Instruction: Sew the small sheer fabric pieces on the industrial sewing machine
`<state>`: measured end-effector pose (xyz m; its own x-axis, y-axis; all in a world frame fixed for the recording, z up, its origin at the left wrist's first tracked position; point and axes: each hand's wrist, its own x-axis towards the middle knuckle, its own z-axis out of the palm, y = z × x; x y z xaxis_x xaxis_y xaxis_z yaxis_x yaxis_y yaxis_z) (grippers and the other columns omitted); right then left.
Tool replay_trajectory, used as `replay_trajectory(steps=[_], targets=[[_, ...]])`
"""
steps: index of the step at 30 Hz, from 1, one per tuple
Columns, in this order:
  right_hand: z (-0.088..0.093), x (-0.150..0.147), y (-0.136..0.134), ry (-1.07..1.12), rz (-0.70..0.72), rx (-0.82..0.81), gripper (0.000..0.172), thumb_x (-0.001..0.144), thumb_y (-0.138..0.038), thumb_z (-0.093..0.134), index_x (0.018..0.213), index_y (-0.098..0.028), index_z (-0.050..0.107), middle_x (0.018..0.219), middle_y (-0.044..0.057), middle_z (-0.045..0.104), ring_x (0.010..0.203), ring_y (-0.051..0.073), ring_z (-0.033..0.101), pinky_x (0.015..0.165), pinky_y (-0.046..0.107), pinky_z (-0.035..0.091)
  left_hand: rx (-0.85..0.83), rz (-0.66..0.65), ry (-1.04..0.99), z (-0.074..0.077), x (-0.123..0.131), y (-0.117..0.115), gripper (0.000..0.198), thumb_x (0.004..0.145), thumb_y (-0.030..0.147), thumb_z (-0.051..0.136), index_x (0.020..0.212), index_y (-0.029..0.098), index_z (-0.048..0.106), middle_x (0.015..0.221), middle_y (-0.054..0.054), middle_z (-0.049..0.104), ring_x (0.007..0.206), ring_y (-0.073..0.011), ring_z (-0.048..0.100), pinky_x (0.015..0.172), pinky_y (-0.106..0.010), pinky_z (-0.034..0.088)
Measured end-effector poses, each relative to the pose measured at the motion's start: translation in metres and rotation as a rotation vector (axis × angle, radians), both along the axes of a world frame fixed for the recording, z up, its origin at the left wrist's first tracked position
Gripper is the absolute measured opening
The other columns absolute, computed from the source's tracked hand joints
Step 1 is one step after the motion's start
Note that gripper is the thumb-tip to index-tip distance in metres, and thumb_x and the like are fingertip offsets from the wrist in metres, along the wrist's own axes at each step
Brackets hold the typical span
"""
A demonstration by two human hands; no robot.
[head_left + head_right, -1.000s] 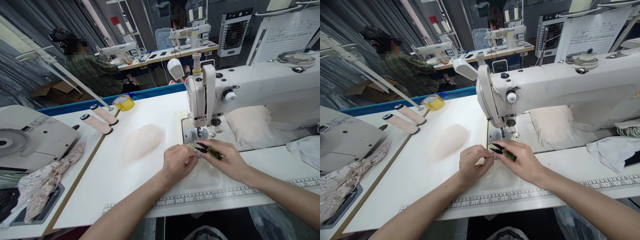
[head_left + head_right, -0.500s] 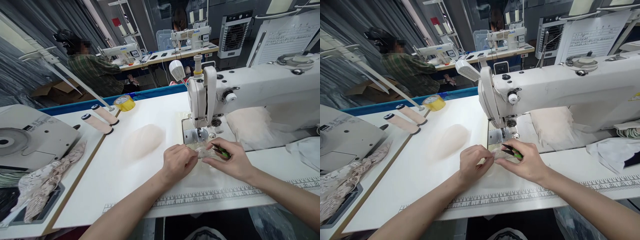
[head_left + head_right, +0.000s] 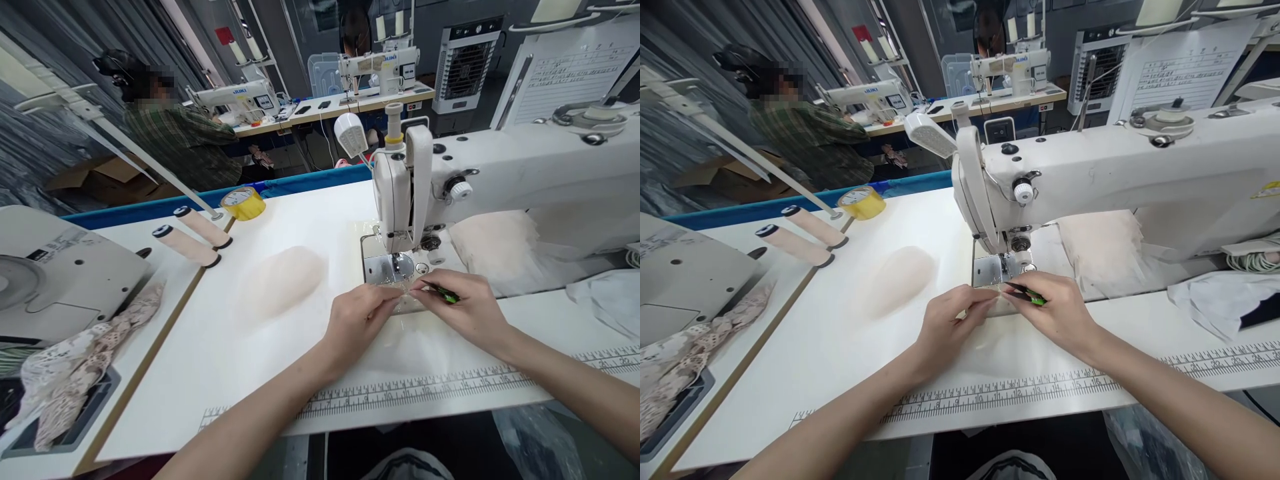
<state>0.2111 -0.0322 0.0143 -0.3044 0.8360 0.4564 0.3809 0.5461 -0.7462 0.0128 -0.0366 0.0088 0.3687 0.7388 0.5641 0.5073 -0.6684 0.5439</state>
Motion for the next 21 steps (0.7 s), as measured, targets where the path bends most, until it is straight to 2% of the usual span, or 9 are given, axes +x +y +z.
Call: replay_trajectory(steps=[3, 5, 7, 10, 12, 16, 18, 21], targets=[[0.003, 0.003, 0.003, 0.023, -0.006, 0.013, 0.012, 0.087, -0.031, 0.059, 0.086, -0.021, 0.067, 0.082, 0.006, 0.067, 0.077, 0.019, 0.062, 0.066, 0.032, 0.05, -0.343, -0.06, -0.127, 0.005, 0.002, 0.0, 0.012, 0.089, 0.024, 0.056, 0.085, 0.019, 0.067, 0.077, -0.001, 0.069, 0.065, -0.0114, 0.06, 0.059, -0.022, 0.047], [0.006, 0.003, 0.003, 0.065, 0.017, -0.072, 0.012, 0.087, -0.032, 0.059, 0.083, -0.021, 0.064, 0.091, 0.006, 0.067, 0.087, 0.02, 0.062, 0.072, 0.033, 0.05, -0.541, -0.115, -0.176, 0.007, 0.003, 0.001, 0.016, 0.089, 0.029, 0.057, 0.081, 0.018, 0.065, 0.072, -0.001, 0.066, 0.059, -0.0107, 0.056, 0.053, -0.022, 0.044], [0.009, 0.002, 0.002, 0.121, 0.094, -0.239, 0.014, 0.088, -0.033, 0.058, 0.08, -0.021, 0.06, 0.098, 0.006, 0.067, 0.09, 0.02, 0.062, 0.072, 0.031, 0.05, -0.68, -0.177, -0.216, 0.008, 0.002, 0.002, 0.02, 0.089, 0.032, 0.056, 0.078, 0.017, 0.063, 0.068, 0.0, 0.062, 0.059, -0.0108, 0.054, 0.052, -0.022, 0.043], [0.011, -0.002, 0.001, 0.16, 0.231, -0.411, 0.017, 0.091, -0.033, 0.053, 0.08, -0.021, 0.055, 0.085, 0.003, 0.067, 0.079, 0.016, 0.06, 0.067, 0.028, 0.047, -0.774, -0.261, -0.209, 0.009, 0.001, 0.004, 0.021, 0.09, 0.031, 0.054, 0.076, 0.016, 0.062, 0.069, -0.001, 0.06, 0.061, -0.011, 0.053, 0.054, -0.023, 0.042], [0.009, -0.003, 0.001, 0.111, 0.274, -0.382, 0.018, 0.093, -0.031, 0.049, 0.079, -0.021, 0.052, 0.074, 0.001, 0.064, 0.071, 0.014, 0.058, 0.065, 0.028, 0.045, -0.784, -0.323, -0.152, 0.01, 0.0, 0.005, 0.019, 0.091, 0.027, 0.052, 0.08, 0.017, 0.064, 0.073, -0.001, 0.06, 0.063, -0.0106, 0.051, 0.055, -0.023, 0.04], [0.004, 0.011, 0.002, -0.169, 0.297, -0.108, 0.008, 0.093, -0.024, 0.046, 0.086, -0.021, 0.05, 0.072, 0.0, 0.061, 0.06, 0.013, 0.056, 0.053, 0.026, 0.041, -0.766, -0.386, -0.071, 0.013, -0.002, 0.007, 0.015, 0.09, 0.025, 0.053, 0.083, 0.018, 0.065, 0.077, -0.001, 0.062, 0.067, -0.0112, 0.053, 0.058, -0.023, 0.041], [0.006, 0.023, 0.001, -0.298, 0.207, -0.025, 0.007, 0.092, -0.021, 0.044, 0.089, -0.022, 0.05, 0.074, 0.001, 0.063, 0.06, 0.015, 0.058, 0.052, 0.026, 0.041, -0.759, -0.364, -0.067, 0.013, -0.003, 0.008, 0.015, 0.089, 0.025, 0.055, 0.08, 0.018, 0.064, 0.075, -0.001, 0.062, 0.066, -0.0113, 0.054, 0.057, -0.023, 0.042], [0.015, 0.037, -0.003, -0.475, 0.09, 0.014, 0.008, 0.09, -0.02, 0.045, 0.092, -0.024, 0.052, 0.076, 0.002, 0.065, 0.06, 0.017, 0.06, 0.051, 0.027, 0.041, -0.787, -0.339, -0.081, 0.011, -0.003, 0.009, 0.016, 0.089, 0.028, 0.056, 0.08, 0.017, 0.063, 0.073, -0.001, 0.062, 0.063, -0.0109, 0.054, 0.054, -0.022, 0.042]])
